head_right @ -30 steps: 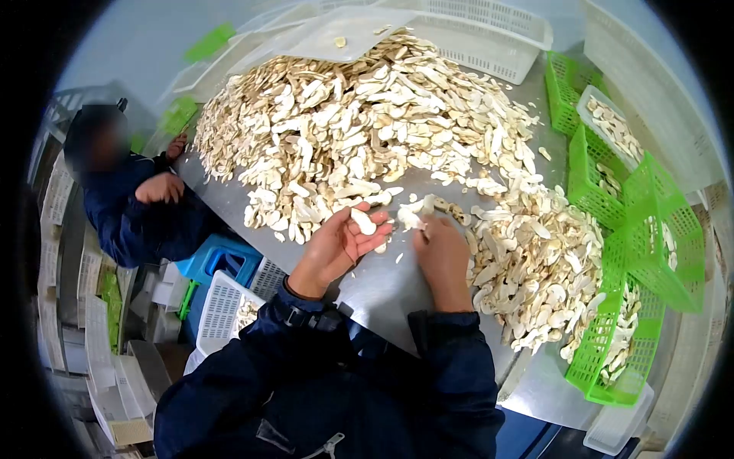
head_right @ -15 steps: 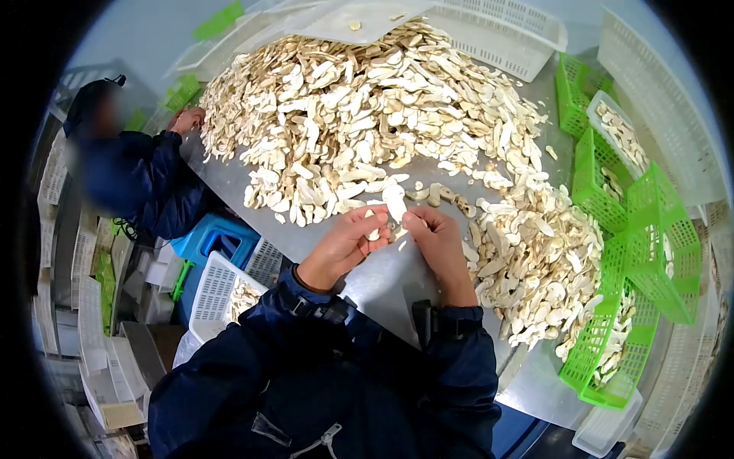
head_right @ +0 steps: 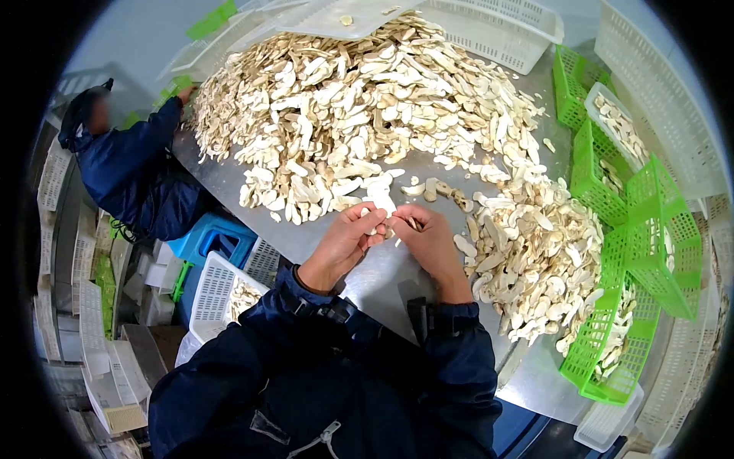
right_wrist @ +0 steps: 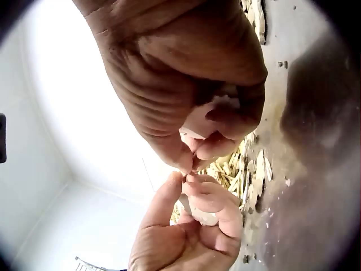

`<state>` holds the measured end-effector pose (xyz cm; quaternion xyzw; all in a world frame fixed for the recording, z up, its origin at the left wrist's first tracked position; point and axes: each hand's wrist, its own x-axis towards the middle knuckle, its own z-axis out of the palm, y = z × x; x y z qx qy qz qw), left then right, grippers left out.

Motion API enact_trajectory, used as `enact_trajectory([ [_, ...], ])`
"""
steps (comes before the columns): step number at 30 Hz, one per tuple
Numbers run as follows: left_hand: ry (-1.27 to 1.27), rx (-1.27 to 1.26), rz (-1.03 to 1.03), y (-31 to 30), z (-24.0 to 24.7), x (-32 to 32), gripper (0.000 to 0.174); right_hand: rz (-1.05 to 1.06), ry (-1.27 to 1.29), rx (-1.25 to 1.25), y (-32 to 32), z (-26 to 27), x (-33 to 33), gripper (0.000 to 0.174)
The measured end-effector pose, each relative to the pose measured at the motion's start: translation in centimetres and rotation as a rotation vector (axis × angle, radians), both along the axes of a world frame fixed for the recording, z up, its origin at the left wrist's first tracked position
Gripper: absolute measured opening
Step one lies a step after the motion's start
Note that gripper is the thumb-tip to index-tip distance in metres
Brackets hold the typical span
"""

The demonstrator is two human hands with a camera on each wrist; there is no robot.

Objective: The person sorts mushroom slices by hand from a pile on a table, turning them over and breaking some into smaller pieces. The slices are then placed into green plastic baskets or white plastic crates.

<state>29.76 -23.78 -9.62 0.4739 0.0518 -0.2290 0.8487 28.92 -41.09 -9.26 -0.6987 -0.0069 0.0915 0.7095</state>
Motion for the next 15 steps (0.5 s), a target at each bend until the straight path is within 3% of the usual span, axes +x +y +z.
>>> enact_trajectory([
  [12, 0.047, -0.048, 0.003, -0.4, 0.7, -0.2, 0.008, -0.096, 0.038, -0.010, -1.0, -1.2, 0.6, 0.012],
  [15, 0.038, -0.047, 0.010, -0.2, 0.6, -0.1, 0.006, -0.132, -0.143, 0.026, 0.3, -0.5, 0.2, 0.013],
])
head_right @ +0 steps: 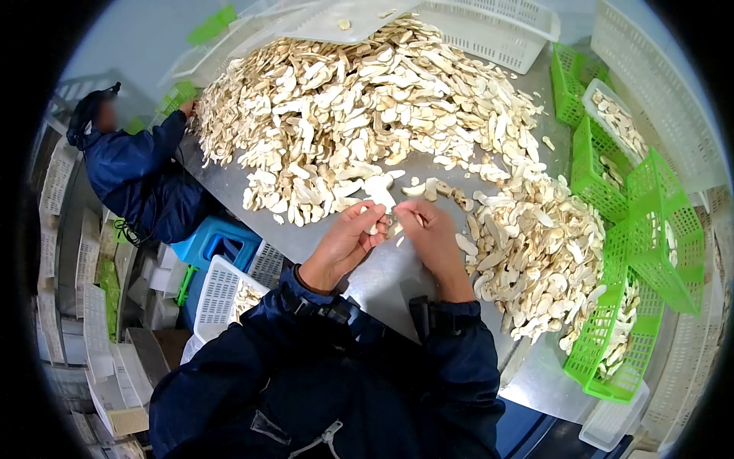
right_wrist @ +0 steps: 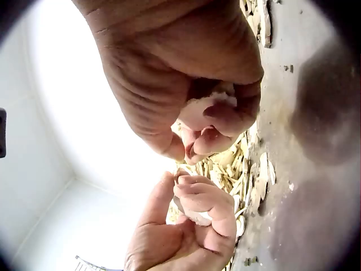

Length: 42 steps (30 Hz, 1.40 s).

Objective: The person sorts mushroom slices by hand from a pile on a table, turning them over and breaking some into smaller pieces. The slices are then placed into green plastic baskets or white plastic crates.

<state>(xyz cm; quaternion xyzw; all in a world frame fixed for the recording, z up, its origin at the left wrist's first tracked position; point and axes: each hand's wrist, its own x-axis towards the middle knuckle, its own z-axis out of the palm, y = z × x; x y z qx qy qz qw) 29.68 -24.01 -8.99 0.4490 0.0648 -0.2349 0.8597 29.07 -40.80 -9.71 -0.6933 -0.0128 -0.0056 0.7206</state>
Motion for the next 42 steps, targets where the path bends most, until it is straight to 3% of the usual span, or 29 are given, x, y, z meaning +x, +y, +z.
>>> enact_trajectory([
  [15, 0.053, -0.092, -0.017, -0.2, 0.1, -0.4, 0.010, 0.120, 0.049, -0.090, -0.1, 1.0, -0.5, 0.012],
  [19, 0.024, -0.088, -0.021, -0.2, 0.1, -0.3, 0.009, -0.021, 0.006, -0.182, -0.6, 0.0, 0.0, 0.017],
  [21, 0.027, -0.052, -0.028, 0.0, 0.8, -0.5, 0.008, -0.043, 0.091, -0.265, -1.5, 0.3, 0.2, 0.019],
  [24, 0.031, 0.009, -0.002, 0.2, 0.7, -0.1, 0.007, -0.185, -0.122, -0.259, -0.3, 0.4, 0.1, 0.020],
  [29, -0.083, 0.121, -0.185, 3.5, 3.0, 0.8, 0.006, -0.078, -0.033, -0.178, -0.7, -0.8, 0.4, 0.022],
  [32, -0.112, 0.403, -0.401, 8.1, 4.4, 2.4, 0.012, -0.051, 0.015, -0.124, -1.0, -2.0, 0.7, 0.021],
  [34, -0.096, 0.566, -0.425, 11.5, 6.8, 3.9, 0.023, -0.035, 0.054, -0.089, -1.2, -2.2, 0.7, 0.020],
  [36, -0.209, 0.618, -0.310, 14.9, 9.3, 6.6, 0.013, -0.016, 0.142, -0.056, -1.1, -1.7, 0.7, 0.019],
  [37, -0.366, 0.766, -0.317, 16.7, 11.4, 8.7, 0.010, -0.046, 0.091, -0.068, -0.8, -1.9, 0.7, 0.018],
  [38, -0.390, 0.680, -0.139, 17.4, 13.5, 10.3, 0.011, -0.034, 0.116, -0.041, -0.5, -1.5, 0.6, 0.018],
  [39, -0.487, 0.757, -0.037, 18.6, 15.2, 12.7, 0.011, -0.022, 0.140, -0.014, -0.4, -0.6, 0.3, 0.018],
  [42, -0.452, 0.674, 0.197, 21.0, 19.7, 16.2, 0.008, -0.009, 0.166, 0.025, -0.5, -0.6, 0.3, 0.017],
])
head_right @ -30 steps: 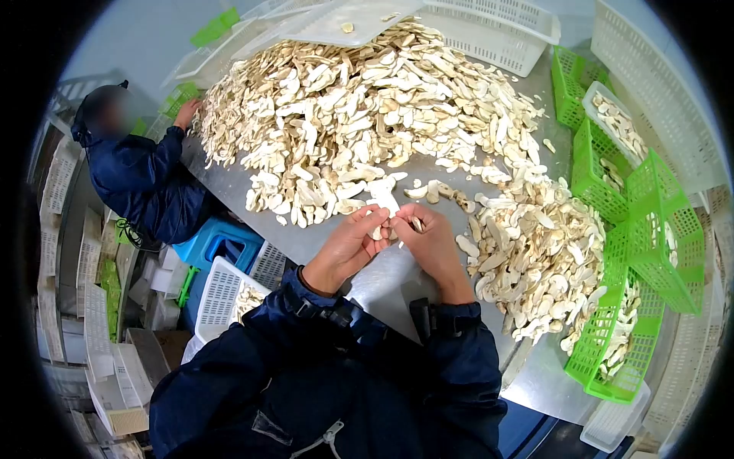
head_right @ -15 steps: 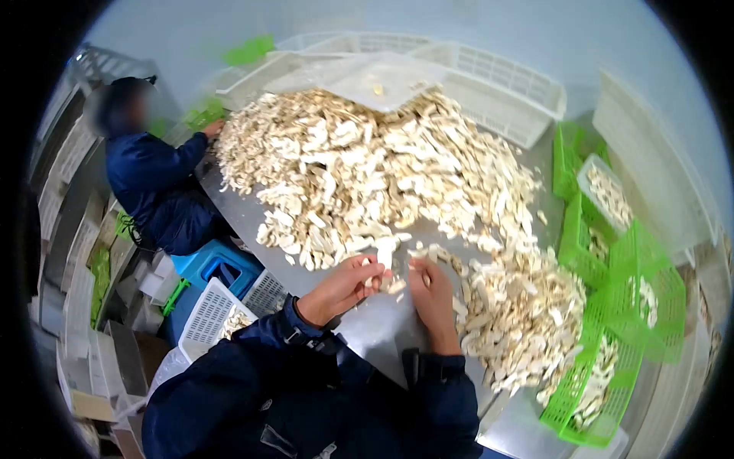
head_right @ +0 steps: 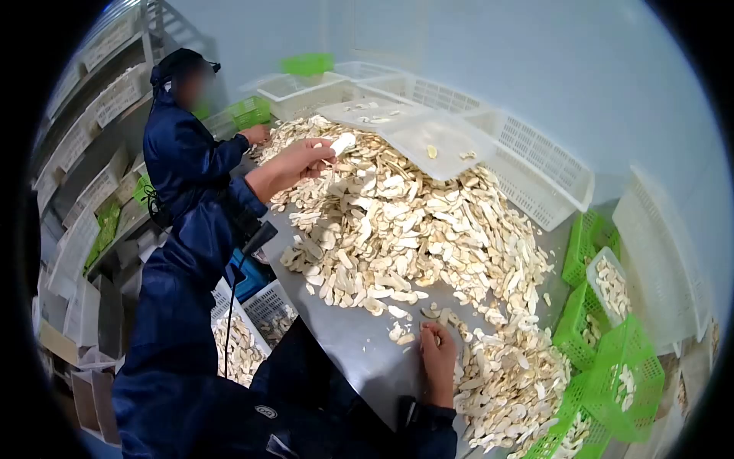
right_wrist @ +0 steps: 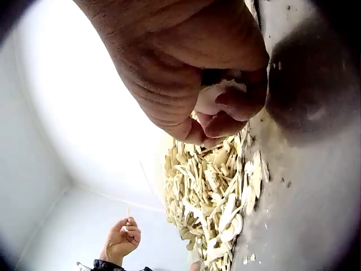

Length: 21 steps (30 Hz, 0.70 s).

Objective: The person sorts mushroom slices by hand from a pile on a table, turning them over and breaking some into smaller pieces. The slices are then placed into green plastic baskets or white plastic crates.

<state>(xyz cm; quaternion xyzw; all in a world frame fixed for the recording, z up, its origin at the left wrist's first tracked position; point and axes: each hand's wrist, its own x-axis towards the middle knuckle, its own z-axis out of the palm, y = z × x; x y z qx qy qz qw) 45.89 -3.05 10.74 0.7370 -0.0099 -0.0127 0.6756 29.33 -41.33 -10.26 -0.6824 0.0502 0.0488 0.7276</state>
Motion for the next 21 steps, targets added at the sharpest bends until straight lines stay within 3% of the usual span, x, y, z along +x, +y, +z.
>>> enact_trajectory([
  [2, 0.027, 0.066, -0.044, 2.5, -0.4, 0.9, 0.011, -0.011, -0.023, -0.011, -0.4, -0.8, 0.3, 0.014],
  [4, 0.057, 0.328, -0.175, 3.5, 0.0, -0.8, 0.016, 0.005, -0.001, -0.005, -0.6, -0.2, 0.1, 0.013],
  [5, 0.002, 0.520, -0.309, 4.3, -0.1, -1.7, 0.024, 0.003, 0.004, 0.011, -0.5, -0.2, 0.0, 0.013],
  [6, -0.024, 0.903, -0.547, 5.7, 0.1, -1.8, 0.030, 0.002, 0.010, 0.026, -0.5, -0.2, 0.0, 0.012],
  [8, 0.378, 0.971, -0.632, 6.9, 0.9, -3.1, 0.033, 0.012, 0.011, 0.047, -0.5, 0.0, -0.2, 0.011],
  [10, 0.423, 1.017, -0.626, 8.7, 1.6, -2.7, 0.025, 0.017, 0.040, 0.064, -0.3, 0.2, -0.2, 0.011],
  [12, 0.307, 0.979, -0.579, 10.2, 3.3, -1.2, 0.017, 0.008, 0.045, 0.075, -0.2, -0.1, 0.0, 0.012],
  [14, 0.012, 0.936, -0.233, 12.0, 3.7, 2.1, 0.018, 0.010, 0.037, 0.115, -0.2, 0.2, -0.3, 0.014],
  [15, -0.138, 0.711, 0.064, 11.9, 3.8, 3.4, 0.030, 0.025, 0.050, 0.149, -0.1, 0.6, -0.4, 0.014],
  [17, -0.460, 0.231, 0.356, 10.8, 3.6, 6.2, 0.030, 0.039, 0.059, 0.163, -0.1, 0.2, -0.3, 0.013],
  [20, -0.400, 0.219, 0.425, 10.7, 1.2, 8.8, 0.025, 0.040, 0.052, 0.119, -0.3, 0.9, -0.4, 0.012],
  [21, -0.268, 0.258, 0.340, 10.6, 0.7, 8.3, 0.020, 0.039, 0.049, 0.100, -0.2, 1.1, -0.4, 0.012],
])
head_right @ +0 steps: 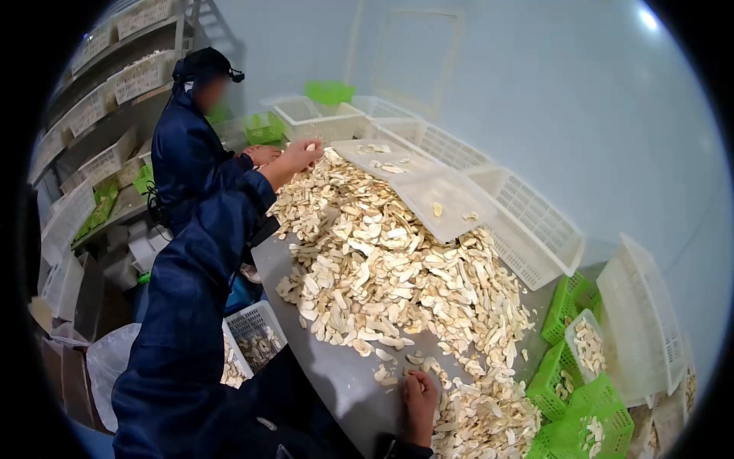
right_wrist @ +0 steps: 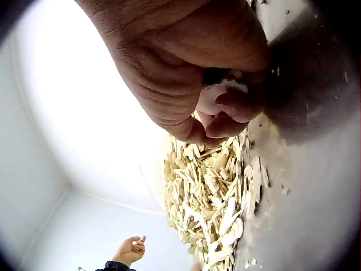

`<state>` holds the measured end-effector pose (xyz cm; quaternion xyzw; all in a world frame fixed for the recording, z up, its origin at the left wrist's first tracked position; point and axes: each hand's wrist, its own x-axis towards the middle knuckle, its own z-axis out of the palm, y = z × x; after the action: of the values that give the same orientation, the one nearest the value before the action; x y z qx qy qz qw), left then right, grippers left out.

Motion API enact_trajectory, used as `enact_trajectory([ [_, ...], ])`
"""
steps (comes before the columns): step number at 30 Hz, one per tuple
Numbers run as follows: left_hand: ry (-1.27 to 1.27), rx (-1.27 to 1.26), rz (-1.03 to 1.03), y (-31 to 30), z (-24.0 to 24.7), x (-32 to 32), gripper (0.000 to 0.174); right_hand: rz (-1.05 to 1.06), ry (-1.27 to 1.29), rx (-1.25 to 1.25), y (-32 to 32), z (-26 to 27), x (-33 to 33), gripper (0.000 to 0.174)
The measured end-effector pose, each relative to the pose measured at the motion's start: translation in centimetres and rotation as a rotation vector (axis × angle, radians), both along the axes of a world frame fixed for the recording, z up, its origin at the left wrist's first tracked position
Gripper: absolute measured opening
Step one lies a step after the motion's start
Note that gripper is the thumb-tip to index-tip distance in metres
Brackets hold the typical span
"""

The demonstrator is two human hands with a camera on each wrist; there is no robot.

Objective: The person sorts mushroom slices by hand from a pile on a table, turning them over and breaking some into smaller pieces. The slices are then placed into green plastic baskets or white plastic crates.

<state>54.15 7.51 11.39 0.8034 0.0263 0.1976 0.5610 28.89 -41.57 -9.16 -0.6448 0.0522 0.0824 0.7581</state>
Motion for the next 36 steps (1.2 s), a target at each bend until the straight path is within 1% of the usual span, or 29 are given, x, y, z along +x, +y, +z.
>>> enact_trajectory([
  [3, 0.215, -0.216, -0.123, -1.4, -2.4, -1.7, 0.017, -0.025, 0.004, -0.019, 0.0, -0.6, 0.1, 0.013],
  [4, 0.230, -0.268, -0.093, -3.6, -1.9, -3.7, 0.018, -0.025, -0.004, -0.028, 0.1, -0.8, 0.0, 0.013],
  [5, 0.319, -0.290, -0.086, -4.1, -2.4, -4.0, 0.020, -0.024, -0.010, -0.037, 0.0, -0.9, 0.1, 0.013],
  [7, 0.415, -0.217, -0.142, -5.4, -2.8, -5.8, 0.023, -0.018, -0.018, -0.055, -0.1, -0.8, 0.2, 0.013],
  [9, 0.453, -0.263, -0.197, -6.6, -4.1, -6.9, 0.025, -0.014, -0.017, -0.066, -0.1, -0.5, 0.1, 0.013],
  [10, 0.476, -0.284, -0.229, -7.3, -4.4, -7.3, 0.026, -0.042, -0.009, -0.094, 0.1, -0.3, 0.0, 0.018],
  [12, 0.511, -0.306, -0.326, -9.1, -5.0, -8.3, 0.026, -0.009, 0.015, -0.134, -0.4, -0.8, 0.4, 0.023],
  [13, 0.547, -0.321, -0.377, -10.2, -5.6, -9.1, 0.026, 0.023, -0.063, -0.163, -1.0, -2.5, 0.8, 0.025],
  [14, 0.562, -0.294, -0.409, -11.4, -6.5, -9.5, 0.024, -0.038, 0.045, -0.089, -0.3, -1.0, 0.4, 0.022],
  [15, 0.581, -0.297, -0.461, -12.7, -7.5, -10.1, 0.024, -0.056, 0.073, 0.055, -0.1, -0.9, 0.3, 0.020],
  [16, 0.592, -0.303, -0.511, -14.2, -8.4, -10.9, 0.024, -0.039, 0.064, 0.060, 0.0, -0.3, 0.1, 0.025],
  [17, 0.594, -0.312, -0.557, -15.7, -9.2, -11.7, 0.024, -0.039, 0.149, 0.148, 0.0, -0.1, 0.1, 0.027],
  [19, 0.621, -0.380, -0.625, -19.3, -9.9, -13.9, 0.038, -0.031, 0.290, 0.324, 0.0, 0.4, 0.7, 0.034],
  [21, 0.707, -0.568, -0.814, -22.7, -8.9, -16.4, 0.047, 0.016, 0.284, 0.498, 0.6, 1.6, -0.1, 0.040],
  [22, 0.622, -0.459, -0.835, -23.4, -9.2, -16.5, 0.046, 0.042, 0.276, 0.581, 0.7, 1.9, -0.2, 0.044],
  [24, 0.442, -0.242, -0.865, -24.6, -9.6, -16.6, 0.044, 0.088, 0.261, 0.614, 0.4, 1.3, 0.1, 0.046],
  [25, 0.349, 0.001, -0.845, -24.6, -10.1, -16.5, 0.041, 0.112, 0.250, 0.633, 0.3, 1.2, 0.3, 0.048],
  [26, 0.250, 0.245, -0.817, -24.3, -10.9, -16.1, 0.038, 0.063, 0.249, 0.584, 0.3, 1.2, 0.1, 0.043],
  [27, 0.142, 0.489, -0.780, -24.2, -11.5, -15.7, 0.035, 0.070, 0.223, 0.536, -0.1, 0.5, 0.3, 0.041],
  [28, 0.097, 0.625, -0.697, -24.6, -12.1, -15.9, 0.026, 0.077, 0.197, 0.491, -0.4, -0.7, 0.5, 0.038],
  [29, -0.155, 0.711, -0.650, -24.2, -15.3, -15.1, 0.021, 0.084, 0.172, 0.448, -0.5, -1.4, 0.7, 0.036],
  [30, -0.130, 0.800, -0.610, -24.6, -15.6, -15.8, 0.019, 0.058, 0.179, 0.447, -0.4, -1.2, 0.7, 0.031],
  [31, -0.104, 0.886, -0.570, -25.0, -15.9, -16.3, 0.018, 0.045, 0.156, 0.418, -0.3, -1.3, 0.9, 0.031],
  [34, -0.137, 0.934, -0.510, -25.3, -17.4, -16.7, 0.016, 0.006, 0.114, 0.342, -0.3, -1.5, 0.8, 0.030],
  [36, -0.024, 0.923, -0.494, -25.3, -17.8, -16.2, 0.016, -0.011, 0.099, 0.322, -0.3, -1.1, 0.6, 0.031],
])
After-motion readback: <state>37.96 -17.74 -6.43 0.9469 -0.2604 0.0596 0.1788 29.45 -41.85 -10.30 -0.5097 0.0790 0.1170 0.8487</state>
